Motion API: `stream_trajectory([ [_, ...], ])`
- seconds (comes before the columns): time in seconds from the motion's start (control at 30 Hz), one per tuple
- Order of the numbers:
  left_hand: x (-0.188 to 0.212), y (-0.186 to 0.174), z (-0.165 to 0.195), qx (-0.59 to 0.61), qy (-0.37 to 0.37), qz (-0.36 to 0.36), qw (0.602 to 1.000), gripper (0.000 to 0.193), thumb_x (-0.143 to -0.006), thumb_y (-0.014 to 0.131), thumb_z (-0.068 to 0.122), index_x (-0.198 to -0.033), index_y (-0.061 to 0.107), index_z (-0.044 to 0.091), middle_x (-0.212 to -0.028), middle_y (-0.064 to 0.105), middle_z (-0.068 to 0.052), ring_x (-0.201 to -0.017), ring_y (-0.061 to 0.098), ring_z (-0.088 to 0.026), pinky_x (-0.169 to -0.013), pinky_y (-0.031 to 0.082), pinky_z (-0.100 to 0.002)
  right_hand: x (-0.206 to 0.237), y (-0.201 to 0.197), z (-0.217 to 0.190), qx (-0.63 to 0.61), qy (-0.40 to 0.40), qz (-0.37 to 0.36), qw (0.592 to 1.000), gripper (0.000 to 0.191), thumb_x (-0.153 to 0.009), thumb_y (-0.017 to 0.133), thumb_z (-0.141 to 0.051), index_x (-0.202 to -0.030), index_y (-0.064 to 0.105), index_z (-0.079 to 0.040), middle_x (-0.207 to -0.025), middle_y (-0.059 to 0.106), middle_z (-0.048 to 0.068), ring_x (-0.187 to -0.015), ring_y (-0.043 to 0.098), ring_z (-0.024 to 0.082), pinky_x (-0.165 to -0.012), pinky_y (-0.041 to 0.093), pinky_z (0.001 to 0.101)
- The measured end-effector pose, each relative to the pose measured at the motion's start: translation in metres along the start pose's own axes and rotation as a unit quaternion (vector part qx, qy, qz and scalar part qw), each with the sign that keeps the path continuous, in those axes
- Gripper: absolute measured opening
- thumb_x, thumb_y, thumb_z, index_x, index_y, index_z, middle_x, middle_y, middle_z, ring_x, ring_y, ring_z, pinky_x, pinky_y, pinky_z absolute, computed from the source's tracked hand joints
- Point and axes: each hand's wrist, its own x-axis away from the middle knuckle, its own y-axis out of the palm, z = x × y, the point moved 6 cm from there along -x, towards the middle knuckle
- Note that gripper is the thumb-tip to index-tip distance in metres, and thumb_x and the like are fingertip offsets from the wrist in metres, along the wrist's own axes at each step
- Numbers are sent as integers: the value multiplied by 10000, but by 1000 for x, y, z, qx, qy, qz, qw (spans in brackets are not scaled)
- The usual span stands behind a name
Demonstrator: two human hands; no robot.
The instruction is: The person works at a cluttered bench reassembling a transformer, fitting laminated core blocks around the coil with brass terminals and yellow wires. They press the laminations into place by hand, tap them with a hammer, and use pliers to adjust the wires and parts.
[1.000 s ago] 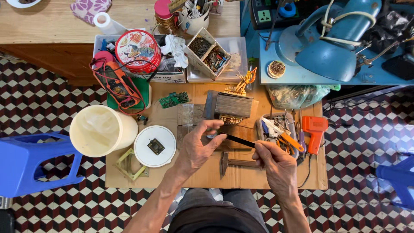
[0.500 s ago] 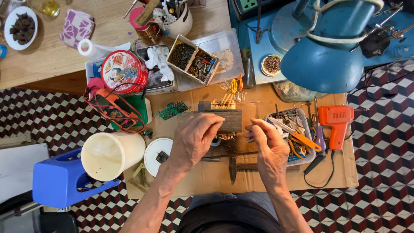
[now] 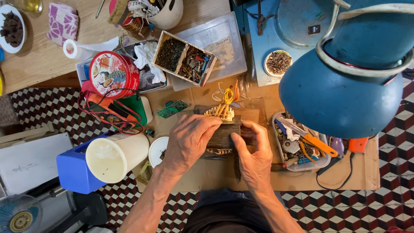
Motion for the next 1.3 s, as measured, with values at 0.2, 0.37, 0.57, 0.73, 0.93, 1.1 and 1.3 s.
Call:
stream_trajectory([
  [0.2,3,3,0,-8,-4,-28,1000,191,-907,765,53,-1077,678,63,-1060,754,-30,-982,712,-219,-842,545,-359,3,-1,5,13,-45,-2,999,392,-902,760,-67,-1264,617,-24,-1237,631,82,-1075,651,161,-938,545,293],
  [0.37,5,7,3,-18,4,-37,999,209,-892,771,28,-1079,683,61,-1073,755,-33,-999,717,-211,-841,550,-345,7,-4,9,20,-43,-3,999,410,-875,774,-59,-1258,630,-34,-1248,640,90,-1081,646,176,-935,537,301],
  [0.57,8,8,1,-13,13,-32,999,215,-897,763,-11,-1082,669,45,-1101,756,-51,-1022,724,-219,-852,561,-336,6,-6,14,12,-35,-14,999,399,-866,786,-69,-1233,632,-36,-1274,655,95,-1105,655,179,-936,543,306],
  [0.73,9,10,-1,-21,2,-39,999,220,-888,779,-5,-1074,677,54,-1094,761,-43,-1008,724,-202,-828,564,-322,6,-4,19,-13,-25,-31,999,388,-869,792,-62,-1219,630,-20,-1249,691,97,-1075,680,181,-941,549,310],
  [0.93,8,11,-3,-21,14,-42,999,238,-873,792,9,-1080,682,50,-1091,763,-40,-995,726,-189,-794,537,-317,3,-3,19,-6,-36,-36,999,402,-858,791,-45,-1221,622,-17,-1252,681,102,-1073,680,187,-931,551,309],
  [1.1,9,9,-6,-6,12,-45,999,248,-870,804,33,-1084,685,70,-1097,765,-24,-1000,718,-173,-807,536,-310,1,-3,15,33,-63,-23,997,434,-831,811,-43,-1222,622,-24,-1261,661,112,-1105,661,206,-943,538,319],
  [1.3,6,9,-8,4,4,-53,999,274,-861,814,44,-1100,684,74,-1111,764,-20,-991,707,-173,-821,548,-310,1,-4,13,46,-80,-20,996,442,-827,813,-37,-1224,620,-29,-1255,655,118,-1149,654,227,-983,529,334],
])
